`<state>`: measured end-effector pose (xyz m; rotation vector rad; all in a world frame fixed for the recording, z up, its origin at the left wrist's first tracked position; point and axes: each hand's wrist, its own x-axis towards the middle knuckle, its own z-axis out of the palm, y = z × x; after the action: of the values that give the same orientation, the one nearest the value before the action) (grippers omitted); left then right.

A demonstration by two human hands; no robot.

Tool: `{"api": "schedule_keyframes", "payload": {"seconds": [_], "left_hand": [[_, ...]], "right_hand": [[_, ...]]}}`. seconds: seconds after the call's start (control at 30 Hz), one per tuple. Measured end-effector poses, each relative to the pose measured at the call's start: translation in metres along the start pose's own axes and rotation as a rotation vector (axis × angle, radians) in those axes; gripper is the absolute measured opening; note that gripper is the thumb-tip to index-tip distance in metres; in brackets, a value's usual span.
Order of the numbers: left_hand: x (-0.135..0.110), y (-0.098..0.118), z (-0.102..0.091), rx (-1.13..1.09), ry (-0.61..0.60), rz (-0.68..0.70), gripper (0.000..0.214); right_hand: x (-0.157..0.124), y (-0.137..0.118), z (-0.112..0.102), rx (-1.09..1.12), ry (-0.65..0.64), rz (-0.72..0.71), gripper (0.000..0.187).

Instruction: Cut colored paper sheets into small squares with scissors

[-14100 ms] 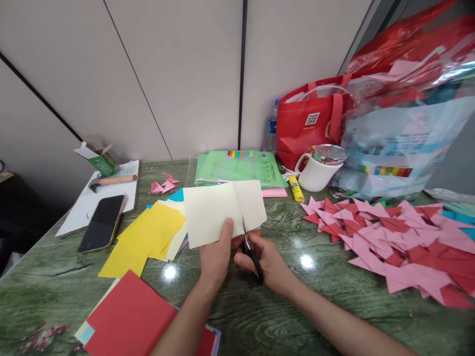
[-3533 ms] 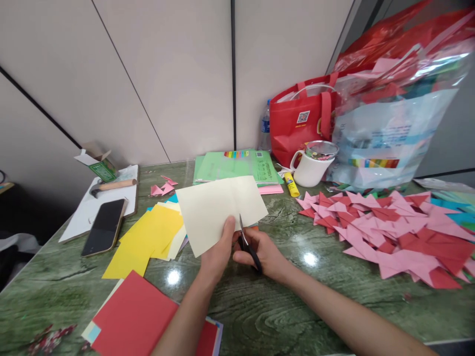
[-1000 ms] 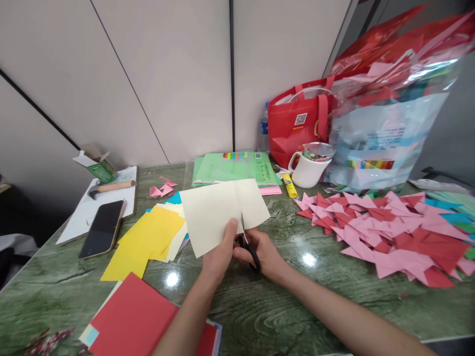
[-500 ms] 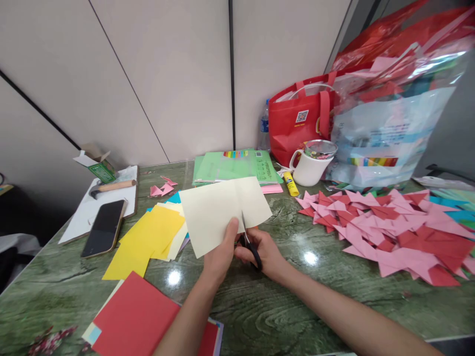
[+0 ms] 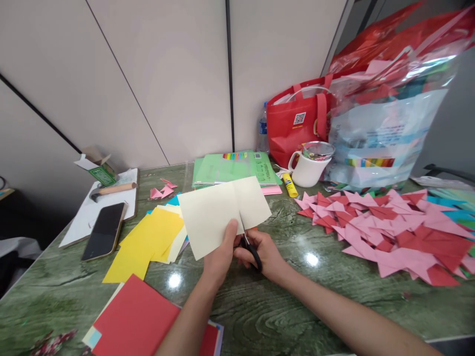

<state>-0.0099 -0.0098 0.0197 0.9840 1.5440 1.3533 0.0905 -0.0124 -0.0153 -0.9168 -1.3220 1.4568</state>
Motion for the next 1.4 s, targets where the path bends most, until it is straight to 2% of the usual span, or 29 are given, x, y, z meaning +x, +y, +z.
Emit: {"api": "schedule_keyframes", "payload": {"seconds": [0.13, 0.27, 0.4, 0.53, 0.9, 1.4], "left_hand": [[0.000, -0.002, 0.000, -0.002, -0.022, 0.035, 0.033], [0.000, -0.004, 0.001, -0.103, 0.031, 0.097, 0.040], [0.001, -0.001, 0.002, -0.221, 0.086, 0.050, 0.049], [-0.001, 0.002, 0.001, -0.170, 0.080, 0.042, 0.048], [0.002, -0.017, 0.009, -0.286, 0.086, 0.055, 0.051], [0.002, -0.016, 0.009, -0.282, 0.077, 0.033, 0.050]], "right_hand": [[-0.001, -0.001, 0.000, 0.013, 0.000, -0.001, 0.030], [-0.001, -0.002, 0.000, 0.020, 0.005, 0.024, 0.030], [0.000, -0.003, 0.000, 0.045, -0.004, 0.034, 0.031], [0.001, -0.009, 0.000, 0.072, -0.005, -0.008, 0.037], [0.002, -0.010, -0.001, 0.072, 0.059, -0.031, 0.042], [0.003, -0.007, -0.004, 0.060, 0.080, 0.001, 0.048]]}}
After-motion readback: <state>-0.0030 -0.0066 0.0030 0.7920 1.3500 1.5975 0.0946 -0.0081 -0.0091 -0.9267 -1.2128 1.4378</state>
